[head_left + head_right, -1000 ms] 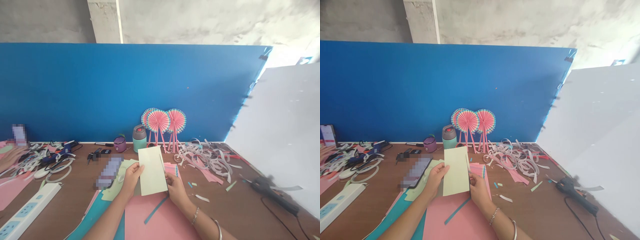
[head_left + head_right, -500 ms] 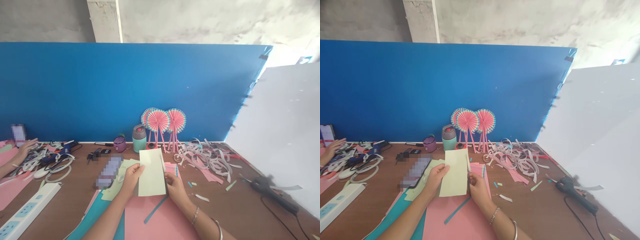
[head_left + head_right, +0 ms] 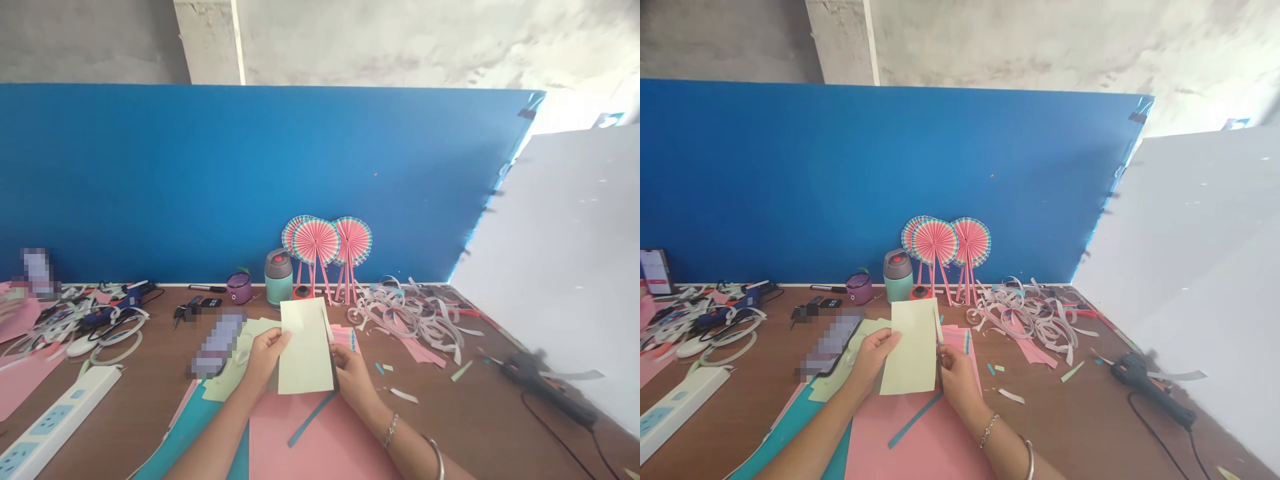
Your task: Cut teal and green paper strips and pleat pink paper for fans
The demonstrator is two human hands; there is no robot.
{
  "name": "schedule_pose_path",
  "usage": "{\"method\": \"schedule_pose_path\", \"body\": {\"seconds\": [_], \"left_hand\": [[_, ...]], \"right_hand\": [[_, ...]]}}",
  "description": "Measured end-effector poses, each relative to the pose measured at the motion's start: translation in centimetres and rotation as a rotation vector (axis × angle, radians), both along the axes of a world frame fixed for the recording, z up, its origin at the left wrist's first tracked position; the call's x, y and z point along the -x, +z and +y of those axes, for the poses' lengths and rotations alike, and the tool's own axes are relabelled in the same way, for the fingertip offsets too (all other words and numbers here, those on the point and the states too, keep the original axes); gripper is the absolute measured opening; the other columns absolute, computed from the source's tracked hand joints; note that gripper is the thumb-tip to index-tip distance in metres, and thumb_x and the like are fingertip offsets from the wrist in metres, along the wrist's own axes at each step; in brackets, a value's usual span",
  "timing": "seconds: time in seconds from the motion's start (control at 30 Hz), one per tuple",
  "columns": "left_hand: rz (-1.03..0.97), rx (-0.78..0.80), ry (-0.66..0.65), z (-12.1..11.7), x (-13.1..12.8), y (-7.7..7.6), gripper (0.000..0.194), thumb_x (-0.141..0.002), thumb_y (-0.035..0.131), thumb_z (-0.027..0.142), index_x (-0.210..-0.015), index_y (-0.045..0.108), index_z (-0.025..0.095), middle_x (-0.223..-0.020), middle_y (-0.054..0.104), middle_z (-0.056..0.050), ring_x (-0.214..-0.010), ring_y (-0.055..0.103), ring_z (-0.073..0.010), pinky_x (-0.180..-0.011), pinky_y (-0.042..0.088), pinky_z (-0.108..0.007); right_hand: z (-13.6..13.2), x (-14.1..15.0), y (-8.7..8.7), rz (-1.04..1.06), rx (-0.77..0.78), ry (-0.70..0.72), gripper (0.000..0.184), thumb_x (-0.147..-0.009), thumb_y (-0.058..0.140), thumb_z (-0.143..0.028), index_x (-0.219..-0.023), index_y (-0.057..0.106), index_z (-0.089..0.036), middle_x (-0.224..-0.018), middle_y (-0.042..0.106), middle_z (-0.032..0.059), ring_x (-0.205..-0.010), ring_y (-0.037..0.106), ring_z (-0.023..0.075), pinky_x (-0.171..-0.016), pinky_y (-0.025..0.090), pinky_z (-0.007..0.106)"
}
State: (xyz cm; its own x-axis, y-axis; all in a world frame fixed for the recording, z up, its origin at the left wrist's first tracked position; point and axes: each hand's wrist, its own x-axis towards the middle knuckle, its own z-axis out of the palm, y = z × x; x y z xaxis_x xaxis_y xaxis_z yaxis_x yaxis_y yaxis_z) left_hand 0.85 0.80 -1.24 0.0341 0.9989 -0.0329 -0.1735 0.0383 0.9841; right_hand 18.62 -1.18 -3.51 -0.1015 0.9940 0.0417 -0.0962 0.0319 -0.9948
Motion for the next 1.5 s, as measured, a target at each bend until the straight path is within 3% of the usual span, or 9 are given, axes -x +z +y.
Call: {"method": "schedule_pose_path", "body": {"seconds": [0.6, 0.83, 1.17, 1.5], "left_hand": [[0.016, -0.020, -0.038, -0.08, -0.25, 0.01, 0.029, -0.064, 0.070, 0.043, -0.074, 0.068, 0.015, -0.068, 0.069, -0.004, -0.065, 0.063, -0.0206, -0.060, 0.047, -0.028], [0.035, -0.029, -0.039, -0.06, -0.28, -0.16, 0.030, -0.065, 0.069, 0.042, -0.075, 0.068, 0.014, -0.069, 0.070, -0.005, -0.066, 0.063, -0.0206, -0.061, 0.048, -0.029], [0.037, -0.048, -0.049, -0.02, -0.24, -0.35, 0.029, -0.066, 0.068, 0.041, -0.076, 0.069, 0.014, -0.070, 0.070, -0.005, -0.066, 0.063, -0.0204, -0.060, 0.047, -0.028], [0.088, -0.101, -0.093, 0.08, -0.20, -0.68, 0.028, -0.069, 0.066, 0.040, -0.076, 0.070, 0.013, -0.070, 0.070, -0.006, -0.066, 0.062, -0.0200, -0.060, 0.046, -0.027]], "right_hand": [[0.21, -0.28, -0.45, -0.129, -0.014, -0.041, 0.018, -0.070, 0.057, -0.024, -0.082, 0.066, -0.015, -0.054, 0.063, 0.0001, -0.053, 0.059, 0.0169, -0.048, 0.044, 0.025], [0.34, -0.21, -0.60, -0.087, 0.004, -0.030, 0.021, -0.068, 0.061, -0.026, -0.084, 0.066, -0.013, -0.065, 0.069, 0.0031, -0.051, 0.058, 0.0151, -0.048, 0.045, 0.024], [0.44, -0.30, -0.68, -0.149, 0.012, -0.047, 0.022, -0.069, 0.058, -0.027, -0.083, 0.066, -0.013, -0.056, 0.065, 0.0014, -0.051, 0.058, 0.0160, -0.047, 0.044, 0.024], [0.22, -0.26, 0.04, -0.105, 0.023, -0.030, 0.022, -0.069, 0.061, -0.027, -0.085, 0.065, -0.013, -0.064, 0.069, 0.0039, -0.053, 0.060, 0.0172, -0.050, 0.047, 0.026]]}}
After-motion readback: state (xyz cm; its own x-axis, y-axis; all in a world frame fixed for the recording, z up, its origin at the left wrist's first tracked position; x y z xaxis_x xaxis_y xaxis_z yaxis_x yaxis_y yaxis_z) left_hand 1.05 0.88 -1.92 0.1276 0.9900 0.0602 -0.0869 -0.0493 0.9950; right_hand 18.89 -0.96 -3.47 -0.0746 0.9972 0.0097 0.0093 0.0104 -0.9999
